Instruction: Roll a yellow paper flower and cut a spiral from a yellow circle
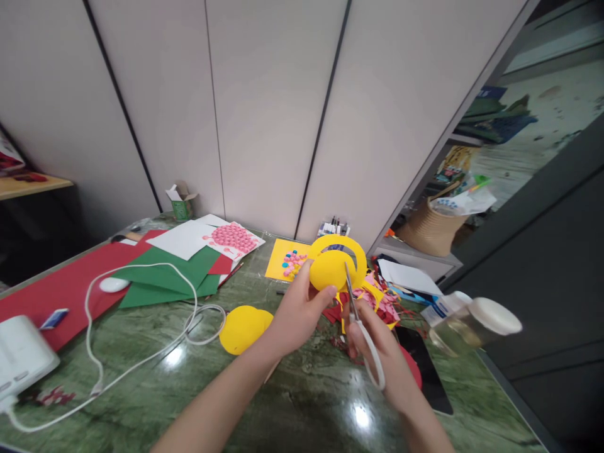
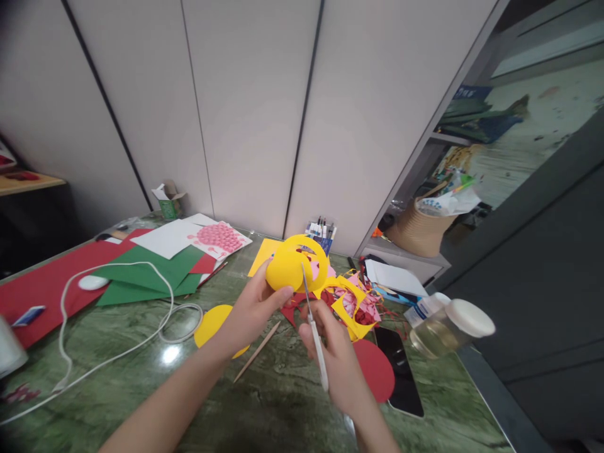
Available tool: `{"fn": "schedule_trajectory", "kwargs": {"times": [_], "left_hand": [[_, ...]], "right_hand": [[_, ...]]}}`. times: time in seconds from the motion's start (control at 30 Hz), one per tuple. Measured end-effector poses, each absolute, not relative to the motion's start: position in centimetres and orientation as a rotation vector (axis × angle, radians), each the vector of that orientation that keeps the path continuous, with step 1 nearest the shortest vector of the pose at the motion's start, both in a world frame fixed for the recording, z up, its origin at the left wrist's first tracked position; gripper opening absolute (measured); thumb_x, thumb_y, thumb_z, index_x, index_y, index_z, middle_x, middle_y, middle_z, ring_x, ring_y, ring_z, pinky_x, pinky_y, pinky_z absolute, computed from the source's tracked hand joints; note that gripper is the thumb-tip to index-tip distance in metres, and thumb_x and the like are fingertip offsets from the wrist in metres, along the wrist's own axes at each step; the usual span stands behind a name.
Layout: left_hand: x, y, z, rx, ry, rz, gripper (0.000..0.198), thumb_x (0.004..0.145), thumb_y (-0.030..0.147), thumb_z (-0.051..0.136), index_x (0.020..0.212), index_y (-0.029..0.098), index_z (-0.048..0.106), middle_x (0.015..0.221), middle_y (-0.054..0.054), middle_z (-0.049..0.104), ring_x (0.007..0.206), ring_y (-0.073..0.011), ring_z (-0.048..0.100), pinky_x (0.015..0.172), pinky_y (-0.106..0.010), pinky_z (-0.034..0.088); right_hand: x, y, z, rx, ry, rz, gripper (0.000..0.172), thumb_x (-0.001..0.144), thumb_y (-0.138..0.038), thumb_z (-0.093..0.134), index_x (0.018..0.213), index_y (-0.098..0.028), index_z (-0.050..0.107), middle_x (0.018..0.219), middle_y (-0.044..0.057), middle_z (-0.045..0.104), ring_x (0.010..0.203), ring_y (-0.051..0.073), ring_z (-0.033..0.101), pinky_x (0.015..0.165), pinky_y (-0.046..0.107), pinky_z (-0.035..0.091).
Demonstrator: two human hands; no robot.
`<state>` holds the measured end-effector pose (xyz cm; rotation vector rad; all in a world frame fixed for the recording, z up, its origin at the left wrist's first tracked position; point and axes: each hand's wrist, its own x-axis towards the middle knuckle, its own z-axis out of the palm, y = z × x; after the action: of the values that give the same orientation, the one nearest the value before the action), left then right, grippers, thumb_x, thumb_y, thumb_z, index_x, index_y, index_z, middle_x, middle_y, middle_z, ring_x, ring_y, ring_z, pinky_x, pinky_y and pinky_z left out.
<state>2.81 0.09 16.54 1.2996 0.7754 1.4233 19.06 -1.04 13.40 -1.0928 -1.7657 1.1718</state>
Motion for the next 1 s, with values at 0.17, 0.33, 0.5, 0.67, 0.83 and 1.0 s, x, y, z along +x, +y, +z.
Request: {"fn": "schedule_trajectory", "kwargs": {"times": [0.17,0.33,0.5,0.67,0.83,1.0], "left_hand": [[2.6,0.0,16.9,1.273,0.73,1.393,0.034,0.083,0.022,0.052,0.116,0.017,0.042,0.117,-0.01,0.055,0.108,-0.0202,0.052,0.094,-0.033,0.04],[1.9,0.1,16.9,1.363,0.787,1.355,0.032,0.084,0.024,0.051,0.114,0.017,0.044,0.112,-0.009,0.056,0.103,-0.0198,0.053,0.089,-0.032,0.042],[0.9,0.2,16.9,1.446,0.844,1.284,0.029,0.084,0.027,0.052,0.11,0.017,0.046,0.105,-0.007,0.055,0.094,-0.0181,0.052,0.08,-0.03,0.043],[0.4,0.1,17.3,1.481,0.857,1.228,0.026,0.085,0.024,0.05,0.11,0.017,0.046,0.104,-0.006,0.054,0.092,-0.0173,0.052,0.077,-0.029,0.043],[-0.7,0.0,17.8,1.551,0.911,1.158,0.026,0.083,0.024,0.051,0.108,0.018,0.048,0.102,-0.006,0.055,0.09,-0.0177,0.052,0.075,-0.029,0.043],[-0.4,0.1,17.9,1.444,0.855,1.195,0.025,0.081,0.024,0.055,0.105,0.018,0.05,0.101,-0.006,0.057,0.087,-0.0163,0.054,0.071,-0.027,0.044]], "right_hand": [[19.1,-1.2,13.8,-1.082,-1.777,1.205,0.03,0.087,-0.051,0.045,0.091,-0.021,0.048,0.07,-0.003,0.041,0.055,0.011,0.038,0.048,0.022,0.033],[19.5,-1.1,14.0,-1.084,-1.808,1.233,0.027,0.088,-0.048,0.045,0.091,-0.021,0.047,0.068,-0.003,0.04,0.055,0.011,0.037,0.048,0.021,0.033],[19.9,-1.1,14.0,-1.108,-1.813,1.285,0.026,0.088,-0.047,0.047,0.092,-0.021,0.047,0.069,-0.003,0.038,0.056,0.011,0.035,0.047,0.021,0.033],[19.9,-1.1,14.1,-1.131,-1.825,1.293,0.026,0.088,-0.047,0.048,0.091,-0.022,0.046,0.068,-0.004,0.037,0.056,0.01,0.033,0.047,0.02,0.03],[20.2,-1.0,14.2,-1.106,-1.866,1.301,0.024,0.089,-0.045,0.047,0.087,-0.021,0.047,0.065,-0.005,0.035,0.054,0.01,0.031,0.047,0.021,0.027],[19.7,-1.0,14.2,-1.102,-1.838,1.311,0.026,0.087,-0.047,0.049,0.088,-0.022,0.047,0.067,-0.004,0.037,0.055,0.01,0.034,0.047,0.021,0.03]]}}
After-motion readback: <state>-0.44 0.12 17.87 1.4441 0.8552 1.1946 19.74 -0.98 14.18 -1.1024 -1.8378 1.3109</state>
